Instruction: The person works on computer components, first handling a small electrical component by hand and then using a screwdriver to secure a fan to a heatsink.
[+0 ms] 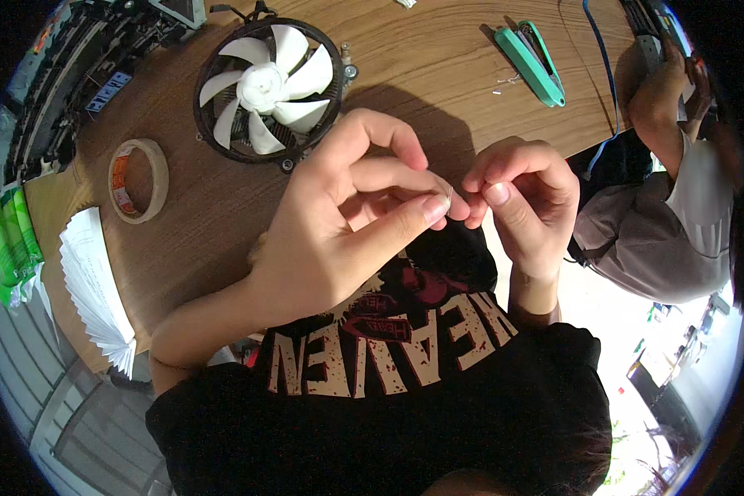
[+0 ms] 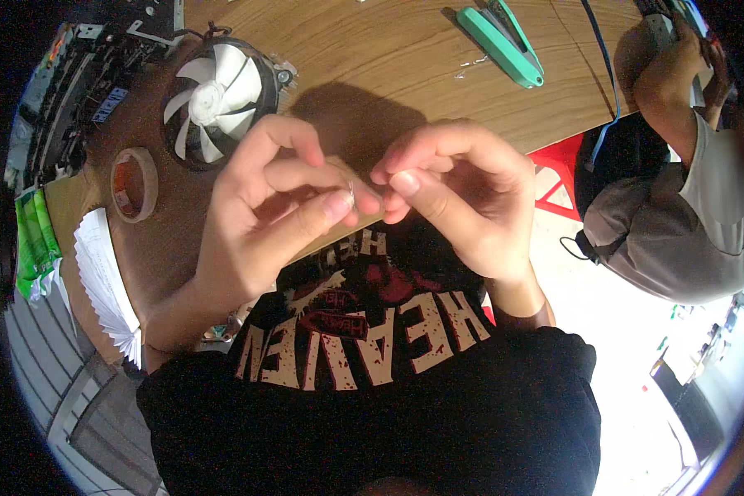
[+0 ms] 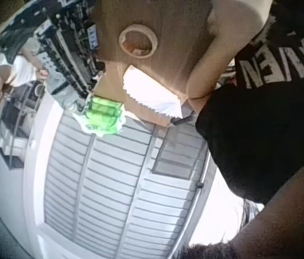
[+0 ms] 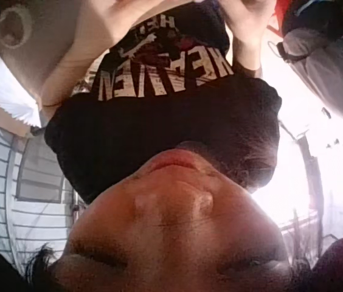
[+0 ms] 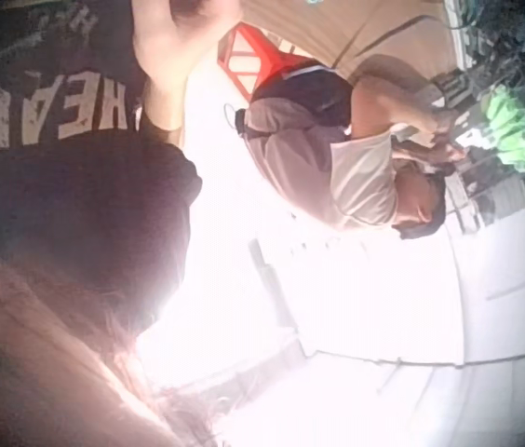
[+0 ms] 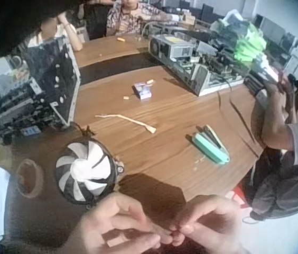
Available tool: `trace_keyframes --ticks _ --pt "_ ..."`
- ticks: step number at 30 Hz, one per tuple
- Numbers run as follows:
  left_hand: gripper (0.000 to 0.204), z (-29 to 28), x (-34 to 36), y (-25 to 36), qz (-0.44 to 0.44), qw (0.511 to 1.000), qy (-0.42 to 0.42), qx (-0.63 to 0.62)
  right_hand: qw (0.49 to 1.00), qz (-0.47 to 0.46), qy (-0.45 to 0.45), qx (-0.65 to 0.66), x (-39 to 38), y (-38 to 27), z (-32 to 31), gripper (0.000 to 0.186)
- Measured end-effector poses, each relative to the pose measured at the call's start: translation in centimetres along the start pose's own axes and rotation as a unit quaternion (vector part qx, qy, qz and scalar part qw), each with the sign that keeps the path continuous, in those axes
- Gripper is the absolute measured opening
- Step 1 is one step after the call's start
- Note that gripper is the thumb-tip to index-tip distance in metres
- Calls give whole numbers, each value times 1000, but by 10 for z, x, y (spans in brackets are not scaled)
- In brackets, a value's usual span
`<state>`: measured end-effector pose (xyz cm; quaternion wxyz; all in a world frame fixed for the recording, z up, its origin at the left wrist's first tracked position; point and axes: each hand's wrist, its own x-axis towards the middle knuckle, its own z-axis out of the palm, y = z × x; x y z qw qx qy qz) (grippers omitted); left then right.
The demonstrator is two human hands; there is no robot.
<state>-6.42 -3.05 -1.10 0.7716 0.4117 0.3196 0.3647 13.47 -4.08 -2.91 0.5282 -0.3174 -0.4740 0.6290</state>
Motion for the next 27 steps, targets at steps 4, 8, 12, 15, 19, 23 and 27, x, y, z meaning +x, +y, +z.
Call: trace_keyframes --ticks 4,8,12,15,19,23,27 --pt "21 -6 1 -5 16 993 -26 110 1000 -3 -5 -20 1 2 -1 11" --pt "25 -1 1 -3 5 1000 -7 13 999 -11 -21 -44 4 -1 3 10" --pt "28 -5 0 -1 10 996 -16 87 995 28 -33 -92 2 -5 -1 15" --pt "28 -6 1 -5 26 993 -26 110 999 -1 -15 -36 3 0 1 25" --pt "28 -4 1 -7 37 993 -9 113 998 -1 12 -65 5 -2 8 42" --pt "28 -2 1 -8 44 991 11 126 988 -31 2 -149 4 -2 8 46" --pt "29 -4 1 -5 29 996 -11 89 986 -42 14 -162 1 0 7 48"
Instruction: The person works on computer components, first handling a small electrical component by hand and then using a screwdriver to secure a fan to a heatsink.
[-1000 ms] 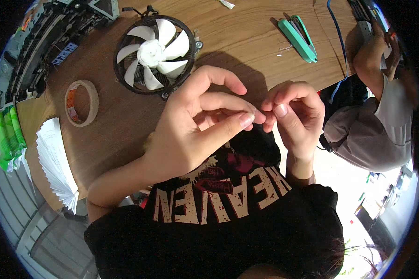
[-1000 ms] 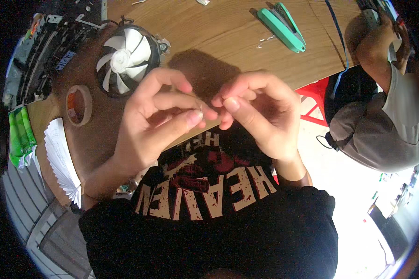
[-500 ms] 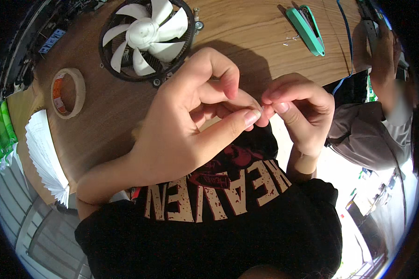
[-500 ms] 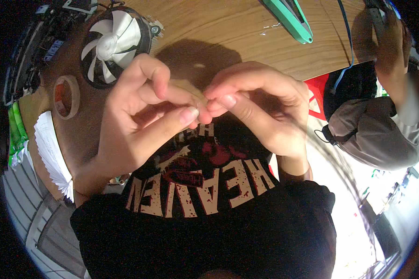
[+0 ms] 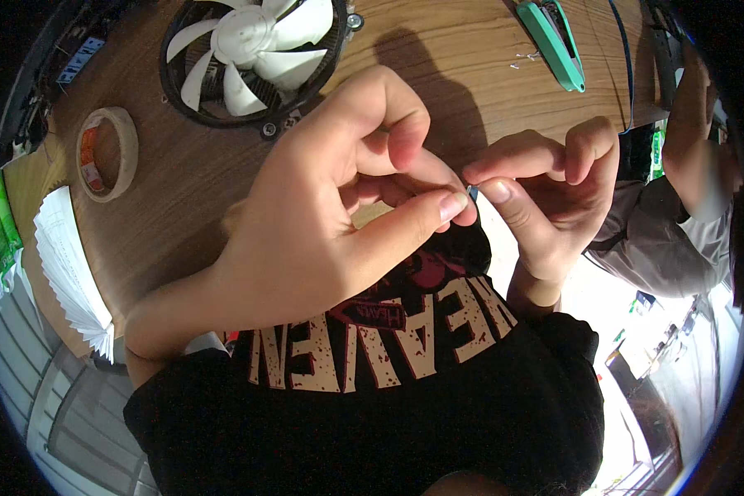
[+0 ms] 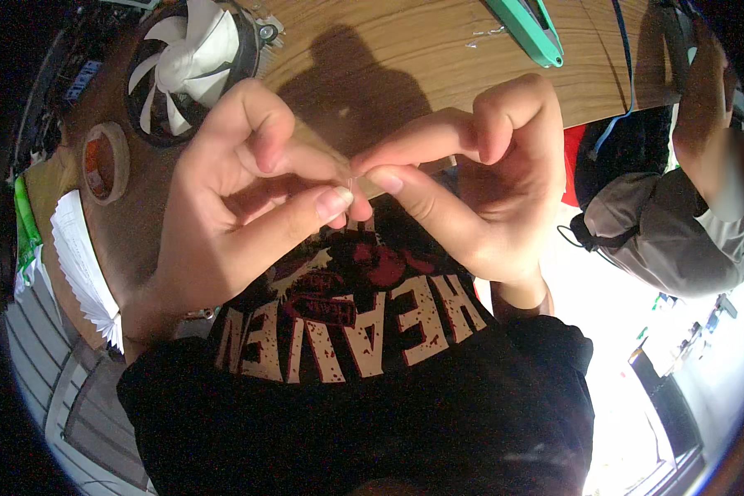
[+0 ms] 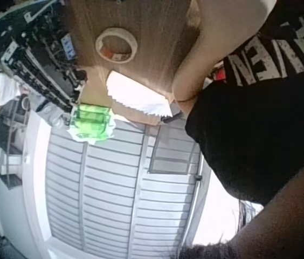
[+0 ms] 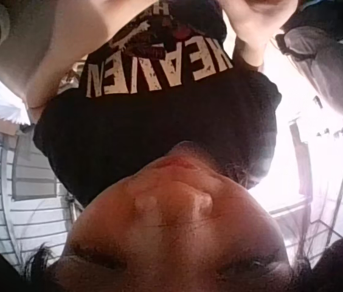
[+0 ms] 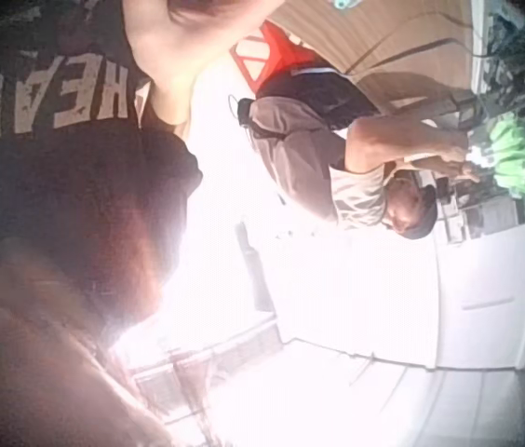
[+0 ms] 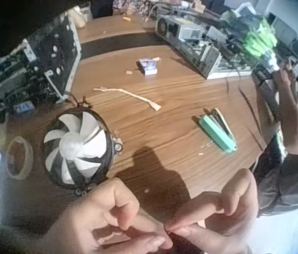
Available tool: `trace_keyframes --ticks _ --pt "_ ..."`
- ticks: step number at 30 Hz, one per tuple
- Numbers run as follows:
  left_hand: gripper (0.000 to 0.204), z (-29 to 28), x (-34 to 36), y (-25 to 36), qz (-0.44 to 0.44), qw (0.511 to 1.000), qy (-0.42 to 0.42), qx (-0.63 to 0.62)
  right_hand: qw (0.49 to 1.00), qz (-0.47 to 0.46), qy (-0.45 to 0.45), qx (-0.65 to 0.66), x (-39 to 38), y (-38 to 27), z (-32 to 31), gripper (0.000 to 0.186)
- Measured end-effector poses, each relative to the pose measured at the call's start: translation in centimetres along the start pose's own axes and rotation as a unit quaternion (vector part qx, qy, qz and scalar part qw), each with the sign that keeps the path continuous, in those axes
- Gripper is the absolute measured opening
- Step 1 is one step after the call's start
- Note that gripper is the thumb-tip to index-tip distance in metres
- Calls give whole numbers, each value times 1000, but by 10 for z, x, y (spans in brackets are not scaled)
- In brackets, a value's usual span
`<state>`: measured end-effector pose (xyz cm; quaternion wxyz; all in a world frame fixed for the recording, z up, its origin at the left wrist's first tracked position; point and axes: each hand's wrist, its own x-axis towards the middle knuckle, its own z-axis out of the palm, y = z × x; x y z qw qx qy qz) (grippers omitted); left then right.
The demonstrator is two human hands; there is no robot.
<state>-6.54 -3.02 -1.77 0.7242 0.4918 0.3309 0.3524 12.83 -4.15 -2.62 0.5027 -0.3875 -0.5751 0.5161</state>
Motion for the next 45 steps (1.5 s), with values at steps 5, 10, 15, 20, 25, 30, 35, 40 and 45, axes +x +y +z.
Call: trace_keyframes --ticks 5,10,15,20,25,30,35,40,45 --pt "30 0 -1 -1 -19 999 -2 -36 1000 8 12 -13 -3 -1 3 49" --pt "31 1 -1 2 -43 997 8 -56 1000 -10 2 -11 -3 1 2 48" --pt "31 0 -1 2 -51 997 5 -62 999 -14 37 21 -4 1 6 48" --pt "30 1 -1 2 -61 996 4 -64 999 -5 32 32 -5 2 6 48" --pt "30 1 -1 2 -66 996 0 -58 998 -15 36 41 -6 3 6 48" --pt "31 0 -1 -1 -64 996 -6 -61 998 -9 36 52 -6 3 6 48" --pt "30 -4 0 1 -77 996 -29 21 999 -21 16 24 -6 6 3 48" --pt "30 0 1 -2 -58 997 -13 -41 999 -29 12 8 -7 8 2 48" --pt "13 1 0 0 -56 997 -5 -54 994 -79 -21 -72 -4 8 -5 47"
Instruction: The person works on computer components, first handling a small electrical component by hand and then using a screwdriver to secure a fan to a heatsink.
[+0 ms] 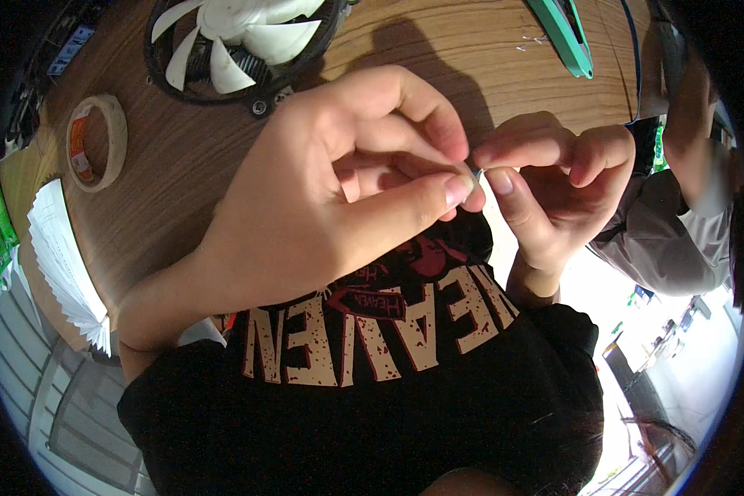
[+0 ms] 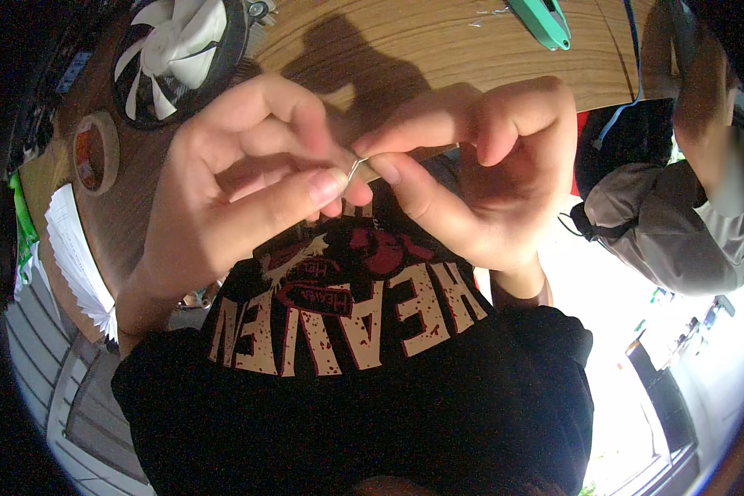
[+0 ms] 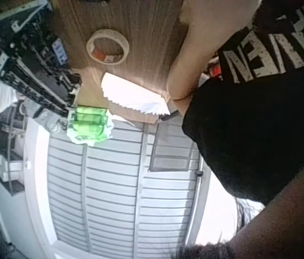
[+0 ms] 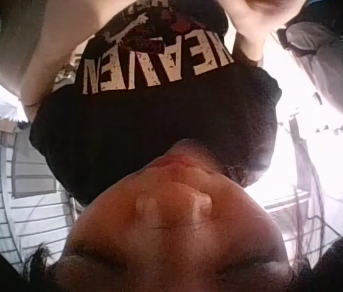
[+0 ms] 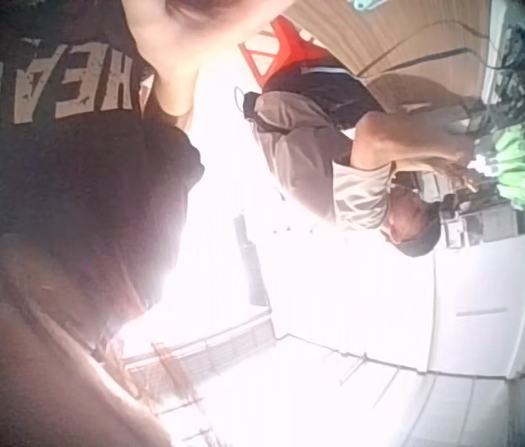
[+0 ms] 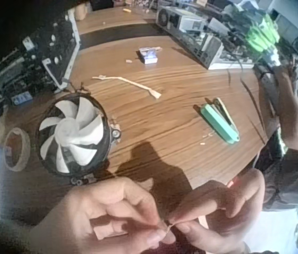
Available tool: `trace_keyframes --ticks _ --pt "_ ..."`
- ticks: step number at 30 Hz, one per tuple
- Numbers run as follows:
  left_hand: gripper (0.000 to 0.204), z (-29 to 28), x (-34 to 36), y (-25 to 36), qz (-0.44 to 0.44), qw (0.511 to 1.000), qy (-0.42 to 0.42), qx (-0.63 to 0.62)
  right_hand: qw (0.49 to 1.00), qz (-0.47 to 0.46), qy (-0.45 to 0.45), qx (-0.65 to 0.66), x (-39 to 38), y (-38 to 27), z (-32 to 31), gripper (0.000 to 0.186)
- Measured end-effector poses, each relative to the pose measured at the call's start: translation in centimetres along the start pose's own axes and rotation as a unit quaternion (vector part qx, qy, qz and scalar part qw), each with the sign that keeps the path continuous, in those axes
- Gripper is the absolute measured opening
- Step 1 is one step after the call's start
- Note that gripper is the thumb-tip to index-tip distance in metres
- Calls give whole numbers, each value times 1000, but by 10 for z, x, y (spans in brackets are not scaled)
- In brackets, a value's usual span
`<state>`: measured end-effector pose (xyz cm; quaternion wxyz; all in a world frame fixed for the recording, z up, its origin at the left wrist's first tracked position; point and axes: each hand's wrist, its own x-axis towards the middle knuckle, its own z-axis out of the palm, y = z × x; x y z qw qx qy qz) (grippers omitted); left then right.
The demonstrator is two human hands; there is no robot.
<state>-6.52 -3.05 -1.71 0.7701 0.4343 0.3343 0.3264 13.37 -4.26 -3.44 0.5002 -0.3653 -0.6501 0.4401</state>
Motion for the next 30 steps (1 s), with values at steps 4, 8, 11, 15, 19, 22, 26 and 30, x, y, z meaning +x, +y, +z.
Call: trace_keyframes --ticks 4,8,11,15,19,22,26,30 --pt "16 0 3 -4 -5 1000 8 2 996 -68 -35 -38 1 5 -8 47" --pt "14 2 1 1 -32 999 15 -2 992 -98 -63 -56 7 4 -14 48" --pt "15 -1 1 1 -43 999 -13 12 976 -146 -127 -100 9 4 -16 48" --pt "17 1 1 0 -57 998 -4 -30 971 -176 -113 -116 8 6 -14 47" --pt "19 -1 2 0 -81 996 -26 -19 971 -190 -111 -93 8 9 -12 47" --pt "19 0 2 0 -82 996 -26 -15 969 -196 -91 -119 7 8 -10 47" --pt "19 0 0 -1 -72 997 -29 -22 968 -202 -94 -119 7 9 -10 46" --pt "18 -1 0 -3 -72 997 -16 -17 971 -194 -94 -103 7 9 -9 46"
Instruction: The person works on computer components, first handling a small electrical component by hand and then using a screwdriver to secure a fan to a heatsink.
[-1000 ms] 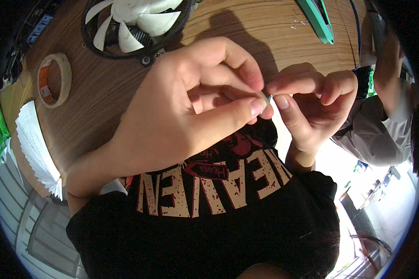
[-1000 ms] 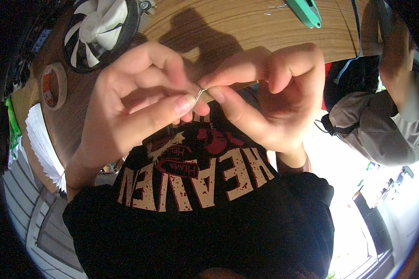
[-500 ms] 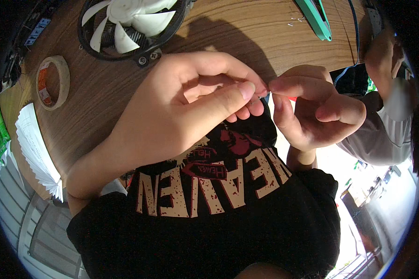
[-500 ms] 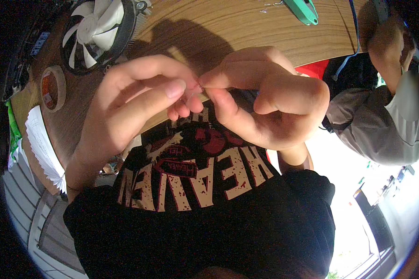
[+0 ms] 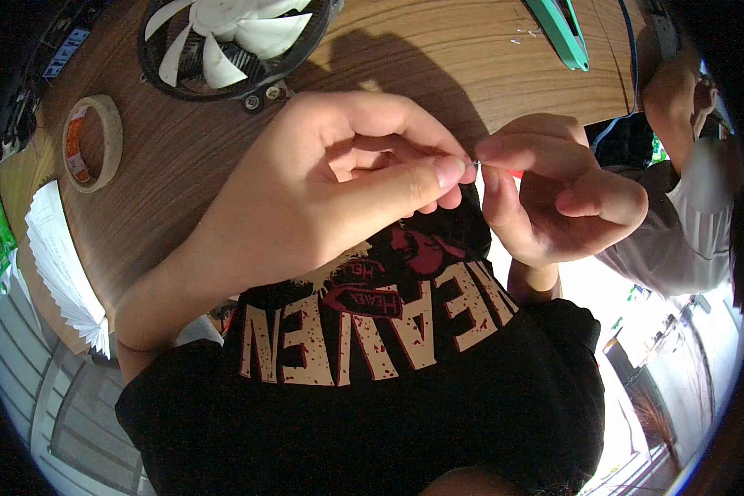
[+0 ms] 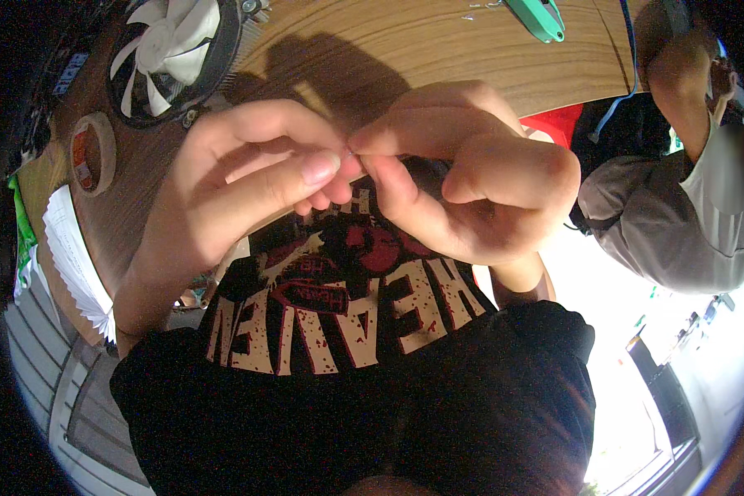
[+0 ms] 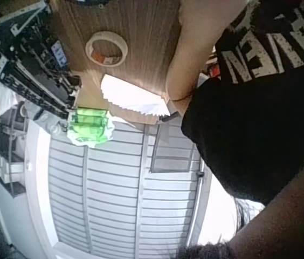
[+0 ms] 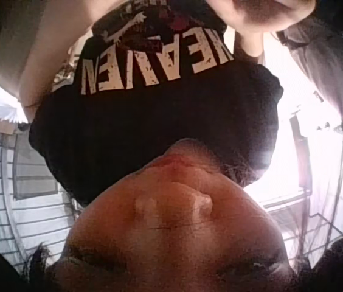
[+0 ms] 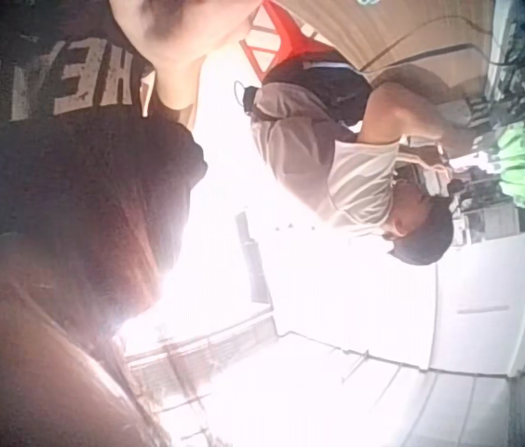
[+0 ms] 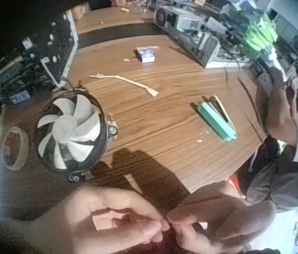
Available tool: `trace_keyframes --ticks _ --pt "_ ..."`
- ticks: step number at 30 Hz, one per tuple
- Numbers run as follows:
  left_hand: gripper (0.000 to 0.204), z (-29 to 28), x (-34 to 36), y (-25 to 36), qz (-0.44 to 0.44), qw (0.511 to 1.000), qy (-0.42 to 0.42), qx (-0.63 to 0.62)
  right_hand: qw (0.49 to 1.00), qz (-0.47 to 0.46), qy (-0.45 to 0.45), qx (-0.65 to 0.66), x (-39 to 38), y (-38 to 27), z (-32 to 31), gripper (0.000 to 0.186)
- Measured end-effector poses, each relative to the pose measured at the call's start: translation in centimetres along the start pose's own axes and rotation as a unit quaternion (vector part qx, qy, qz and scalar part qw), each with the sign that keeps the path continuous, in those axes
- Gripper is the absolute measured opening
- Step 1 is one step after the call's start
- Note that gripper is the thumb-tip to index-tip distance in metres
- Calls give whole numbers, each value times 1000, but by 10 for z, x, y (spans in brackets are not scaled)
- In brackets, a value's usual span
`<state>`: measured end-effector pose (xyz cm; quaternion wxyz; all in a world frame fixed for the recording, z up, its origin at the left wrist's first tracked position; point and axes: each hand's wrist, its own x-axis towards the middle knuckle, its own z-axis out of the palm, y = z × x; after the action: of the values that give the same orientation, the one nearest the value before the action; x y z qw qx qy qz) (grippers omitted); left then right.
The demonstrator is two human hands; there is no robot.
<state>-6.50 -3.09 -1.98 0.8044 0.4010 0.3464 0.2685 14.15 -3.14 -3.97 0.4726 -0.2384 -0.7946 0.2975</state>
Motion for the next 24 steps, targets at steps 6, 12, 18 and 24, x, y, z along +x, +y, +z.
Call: trace_keyframes --ticks 6,12,18,24 --pt "17 0 1 0 -3 1000 2 11 1000 1 7 -24 -2 -1 1 46" --pt "17 0 0 2 -30 1000 2 4 999 -2 17 -28 -3 -1 2 47" --pt "16 0 1 1 -34 999 -6 -7 999 1 19 -27 -3 -2 2 46" --pt "15 -2 1 2 -46 999 -12 -12 999 2 7 -36 -2 -3 2 46"
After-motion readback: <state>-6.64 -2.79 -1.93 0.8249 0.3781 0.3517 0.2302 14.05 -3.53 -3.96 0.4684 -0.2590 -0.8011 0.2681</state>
